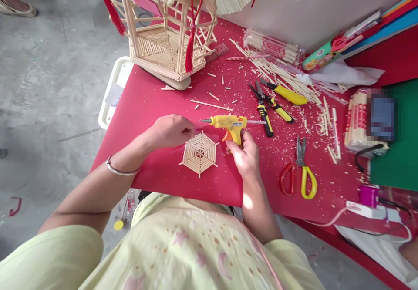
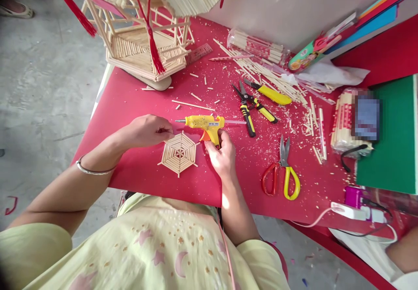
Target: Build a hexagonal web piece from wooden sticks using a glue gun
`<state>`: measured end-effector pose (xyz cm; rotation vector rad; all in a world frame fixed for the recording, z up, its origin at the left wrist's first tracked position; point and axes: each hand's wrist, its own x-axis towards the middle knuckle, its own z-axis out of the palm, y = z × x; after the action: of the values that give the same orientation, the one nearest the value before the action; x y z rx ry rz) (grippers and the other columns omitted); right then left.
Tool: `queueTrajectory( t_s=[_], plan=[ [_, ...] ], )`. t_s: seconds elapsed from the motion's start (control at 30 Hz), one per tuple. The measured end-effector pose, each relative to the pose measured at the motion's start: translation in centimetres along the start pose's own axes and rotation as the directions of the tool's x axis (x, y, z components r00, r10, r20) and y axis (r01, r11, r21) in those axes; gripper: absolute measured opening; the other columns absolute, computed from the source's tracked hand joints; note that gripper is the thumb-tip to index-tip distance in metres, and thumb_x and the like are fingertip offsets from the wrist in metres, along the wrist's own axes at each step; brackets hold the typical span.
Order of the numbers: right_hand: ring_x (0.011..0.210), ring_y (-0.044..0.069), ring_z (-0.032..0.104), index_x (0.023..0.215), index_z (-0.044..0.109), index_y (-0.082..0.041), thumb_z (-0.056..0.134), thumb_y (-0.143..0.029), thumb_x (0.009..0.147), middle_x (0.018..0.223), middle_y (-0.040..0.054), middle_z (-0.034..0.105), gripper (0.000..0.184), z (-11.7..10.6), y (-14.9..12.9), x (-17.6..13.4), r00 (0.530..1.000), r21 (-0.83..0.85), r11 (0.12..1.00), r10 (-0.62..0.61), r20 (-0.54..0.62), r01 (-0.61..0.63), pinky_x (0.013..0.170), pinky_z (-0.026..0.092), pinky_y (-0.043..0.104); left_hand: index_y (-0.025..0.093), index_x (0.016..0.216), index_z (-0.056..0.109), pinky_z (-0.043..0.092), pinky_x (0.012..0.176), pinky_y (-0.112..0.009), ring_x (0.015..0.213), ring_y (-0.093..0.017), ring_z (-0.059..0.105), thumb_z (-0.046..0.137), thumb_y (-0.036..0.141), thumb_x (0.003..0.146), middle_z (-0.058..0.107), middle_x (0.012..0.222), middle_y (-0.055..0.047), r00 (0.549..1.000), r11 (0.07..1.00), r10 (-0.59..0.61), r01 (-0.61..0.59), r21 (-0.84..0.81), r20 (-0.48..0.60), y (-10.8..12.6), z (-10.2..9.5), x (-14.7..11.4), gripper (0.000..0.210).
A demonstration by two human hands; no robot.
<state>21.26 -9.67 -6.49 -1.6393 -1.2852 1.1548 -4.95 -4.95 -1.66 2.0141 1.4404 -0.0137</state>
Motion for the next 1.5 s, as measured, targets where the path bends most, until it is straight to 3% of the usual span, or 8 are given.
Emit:
queueTrajectory(
  t_s=[0.73, 0.97, 1.07, 1.23, 1.37, 1.5],
  plan=[
    [0.085, 0.021, 0.069, 0.114, 0.064, -0.023, 0.072, -0.040, 0.081, 0.099, 0.0047, 0.074, 0.038, 0.1, -0.1, -0.1, 0.999, 0.039, 0.999, -0.039, 0.023, 0.038, 0.075, 0.057, 0.035, 0.022, 0.081, 0.075, 0.035, 0.060, -0.025, 0.070, -0.014, 0.060, 0.055, 0.035, 0.084, 0.075, 0.083, 0.000, 1.000, 1.000, -0.008, 0.007, -0.004, -0.007, 0.0, 0.0, 0.1, 0.024],
    [0.074, 0.018, 0.063, 0.113, 0.065, -0.024, 0.067, -0.037, 0.083, 0.089, 0.0015, 0.070, 0.032, -0.2, -0.6, -0.6, 0.997, 0.049, 0.997, -0.059, 0.053, 0.057, 0.067, 0.053, 0.031, 0.023, 0.080, 0.076, 0.034, 0.057, -0.025, 0.067, -0.014, 0.058, 0.056, 0.035, 0.082, 0.075, 0.079, 0.000, 1.000, 1.000, -0.002, 0.002, -0.016, -0.031, -0.1, 0.1, 0.1, 0.023],
    [0.066, 0.015, 0.057, 0.110, 0.066, -0.024, 0.064, -0.044, 0.087, 0.080, -0.0015, 0.065, 0.030, -0.4, -1.9, -1.4, 0.993, 0.107, 0.991, -0.087, 0.084, 0.078, 0.061, 0.050, 0.029, 0.023, 0.079, 0.076, 0.034, 0.057, -0.025, 0.067, -0.014, 0.058, 0.056, 0.035, 0.081, 0.075, 0.079, -0.001, 0.999, 1.000, -0.004, 0.004, -0.014, -0.036, 0.0, 0.1, 0.0, 0.024],
    [0.059, 0.013, 0.054, 0.096, 0.067, -0.024, 0.069, -0.058, 0.088, 0.070, -0.0031, 0.061, 0.035, -1.6, -4.8, -2.6, 0.993, -0.014, 0.995, -0.104, -0.051, 0.103, 0.055, 0.046, 0.026, 0.021, 0.077, 0.074, 0.034, 0.057, -0.025, 0.067, -0.014, 0.056, 0.054, 0.035, 0.081, 0.074, 0.079, -0.002, 0.999, 1.000, 0.002, -0.002, 0.003, -0.045, 0.0, 0.2, 0.0, 0.025],
    [0.056, 0.013, 0.056, 0.103, 0.067, -0.024, 0.063, -0.063, 0.092, 0.071, -0.0022, 0.062, 0.040, -3.2, -6.4, -2.8, 0.967, -0.077, 0.981, -0.187, -0.171, 0.176, 0.056, 0.048, 0.027, 0.021, 0.076, 0.075, 0.035, 0.058, -0.025, 0.067, -0.014, 0.057, 0.054, 0.033, 0.079, 0.073, 0.076, -0.001, 0.998, 0.999, 0.005, -0.007, -0.035, -0.065, -0.4, 0.5, -0.1, 0.023],
    [0.069, 0.017, 0.064, 0.103, 0.063, -0.025, 0.054, -0.064, 0.096, 0.083, 0.0017, 0.068, 0.040, -4.0, -7.3, -3.7, 0.942, -0.169, 0.952, -0.284, -0.179, 0.255, 0.064, 0.051, 0.031, 0.021, 0.074, 0.074, 0.034, 0.056, -0.025, 0.065, -0.013, 0.056, 0.055, 0.033, 0.078, 0.072, 0.073, -0.001, 0.997, 0.998, 0.011, -0.016, -0.053, -0.079, -0.7, 0.7, 0.0, 0.023]
  ],
)
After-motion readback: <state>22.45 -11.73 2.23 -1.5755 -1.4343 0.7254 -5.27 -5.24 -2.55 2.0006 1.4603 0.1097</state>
